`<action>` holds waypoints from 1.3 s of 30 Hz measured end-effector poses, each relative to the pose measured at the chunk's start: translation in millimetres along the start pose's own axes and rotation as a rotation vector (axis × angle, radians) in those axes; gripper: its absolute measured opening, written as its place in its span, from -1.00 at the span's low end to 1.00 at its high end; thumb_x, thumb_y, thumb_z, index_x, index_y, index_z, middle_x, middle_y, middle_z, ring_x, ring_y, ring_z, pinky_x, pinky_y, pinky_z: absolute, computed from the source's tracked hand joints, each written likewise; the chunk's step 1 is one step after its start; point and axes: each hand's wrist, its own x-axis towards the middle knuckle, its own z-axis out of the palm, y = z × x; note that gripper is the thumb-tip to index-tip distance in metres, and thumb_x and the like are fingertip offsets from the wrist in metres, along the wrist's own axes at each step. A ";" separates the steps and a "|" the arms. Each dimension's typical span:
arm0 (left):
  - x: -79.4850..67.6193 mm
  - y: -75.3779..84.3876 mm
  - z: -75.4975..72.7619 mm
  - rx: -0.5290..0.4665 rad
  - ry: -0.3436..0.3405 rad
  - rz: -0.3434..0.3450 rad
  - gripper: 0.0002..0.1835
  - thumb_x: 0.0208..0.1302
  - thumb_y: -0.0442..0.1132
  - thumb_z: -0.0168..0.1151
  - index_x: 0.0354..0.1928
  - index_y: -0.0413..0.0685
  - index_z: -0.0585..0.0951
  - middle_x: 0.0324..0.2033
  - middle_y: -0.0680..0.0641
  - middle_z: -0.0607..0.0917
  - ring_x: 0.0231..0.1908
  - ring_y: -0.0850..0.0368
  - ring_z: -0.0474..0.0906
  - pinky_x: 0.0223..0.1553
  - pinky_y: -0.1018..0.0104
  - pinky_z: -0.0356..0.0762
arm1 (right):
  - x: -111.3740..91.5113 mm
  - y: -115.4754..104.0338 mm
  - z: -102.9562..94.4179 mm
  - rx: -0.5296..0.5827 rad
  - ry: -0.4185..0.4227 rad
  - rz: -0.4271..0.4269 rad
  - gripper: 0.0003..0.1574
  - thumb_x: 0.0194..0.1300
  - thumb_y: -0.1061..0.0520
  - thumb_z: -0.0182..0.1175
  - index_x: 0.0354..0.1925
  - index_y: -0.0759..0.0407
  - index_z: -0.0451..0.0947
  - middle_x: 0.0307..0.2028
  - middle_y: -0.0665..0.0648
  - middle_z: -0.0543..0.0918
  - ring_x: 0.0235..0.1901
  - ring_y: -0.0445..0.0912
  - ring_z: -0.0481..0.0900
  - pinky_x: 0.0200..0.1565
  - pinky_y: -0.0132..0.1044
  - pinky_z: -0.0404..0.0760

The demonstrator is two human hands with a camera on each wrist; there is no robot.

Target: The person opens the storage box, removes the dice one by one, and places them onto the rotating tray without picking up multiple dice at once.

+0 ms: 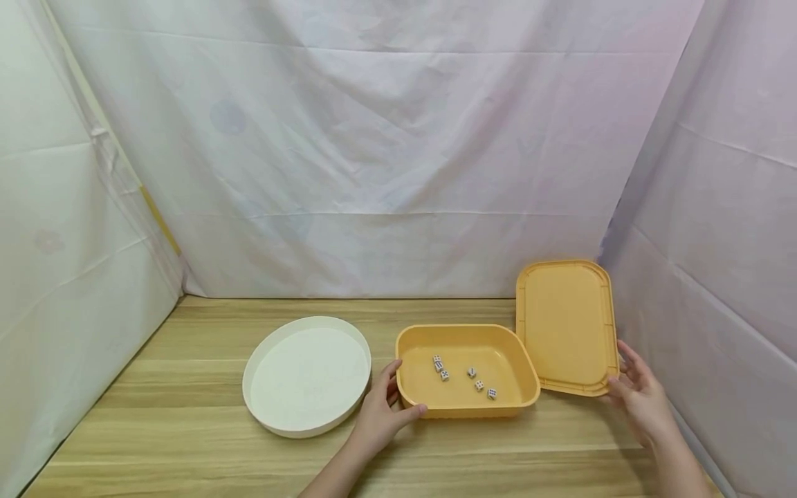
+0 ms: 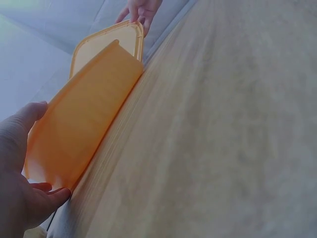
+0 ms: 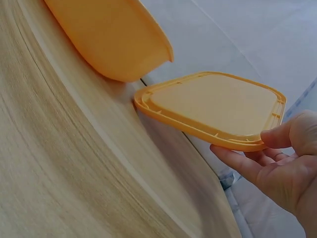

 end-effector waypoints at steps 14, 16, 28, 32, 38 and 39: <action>1.0 -2.0 1.4 -0.003 0.015 0.001 -0.06 -0.10 -0.20 0.44 0.31 -0.18 0.12 0.20 -0.31 0.24 0.14 -0.21 0.25 0.15 0.02 0.20 | 1.4 15.2 -21.2 -0.030 -0.061 0.079 -0.06 0.21 0.56 -0.12 0.40 0.07 -0.22 -0.08 -0.04 0.43 -0.27 -0.14 0.55 -0.36 -0.29 0.61; 1.2 -1.9 1.8 0.000 0.017 0.001 -0.07 -0.10 -0.21 0.44 0.31 -0.18 0.13 0.19 -0.31 0.25 0.14 -0.20 0.26 0.15 0.03 0.21 | 2.0 16.8 -22.5 -0.103 -0.050 0.085 -0.06 0.19 0.54 -0.07 0.40 0.14 -0.22 -0.11 -0.07 0.43 -0.26 -0.19 0.54 -0.37 -0.31 0.61; 1.1 -0.4 1.9 0.011 0.017 0.000 -0.05 -0.11 -0.17 0.44 0.31 -0.17 0.13 0.22 -0.29 0.22 0.14 -0.19 0.25 0.16 0.05 0.21 | 5.8 24.4 -23.6 -0.831 0.034 0.001 -0.24 0.15 0.44 0.10 0.25 0.54 0.00 -0.19 0.22 0.51 -0.30 -0.48 0.36 -0.38 -0.60 0.46; 0.4 -0.6 2.2 0.014 0.019 0.002 -0.05 -0.11 -0.17 0.44 0.31 -0.18 0.13 0.22 -0.28 0.21 0.14 -0.20 0.25 0.16 0.05 0.20 | 6.6 26.6 -25.6 -0.912 0.022 -0.040 -0.29 0.12 0.44 0.13 0.20 0.56 0.09 -0.22 0.50 0.47 -0.30 -0.51 0.33 -0.38 -0.66 0.40; -0.3 -1.7 2.9 0.016 0.020 0.002 -0.03 -0.13 -0.11 0.45 0.31 -0.17 0.13 0.23 -0.28 0.21 0.15 -0.18 0.25 0.16 0.08 0.20 | 6.4 29.6 -29.9 -0.974 -0.017 -0.058 -0.31 0.12 0.42 0.14 0.18 0.55 0.10 -0.23 0.52 0.48 -0.30 -0.46 0.35 -0.40 -0.64 0.40; -0.5 -1.9 2.8 0.018 0.020 0.002 -0.03 -0.13 -0.09 0.45 0.31 -0.17 0.13 0.23 -0.27 0.21 0.15 -0.18 0.25 0.16 0.08 0.21 | 6.6 30.5 -30.6 -0.990 -0.024 -0.056 -0.30 0.13 0.41 0.14 0.18 0.55 0.10 -0.22 0.51 0.48 -0.30 -0.43 0.37 -0.39 -0.65 0.39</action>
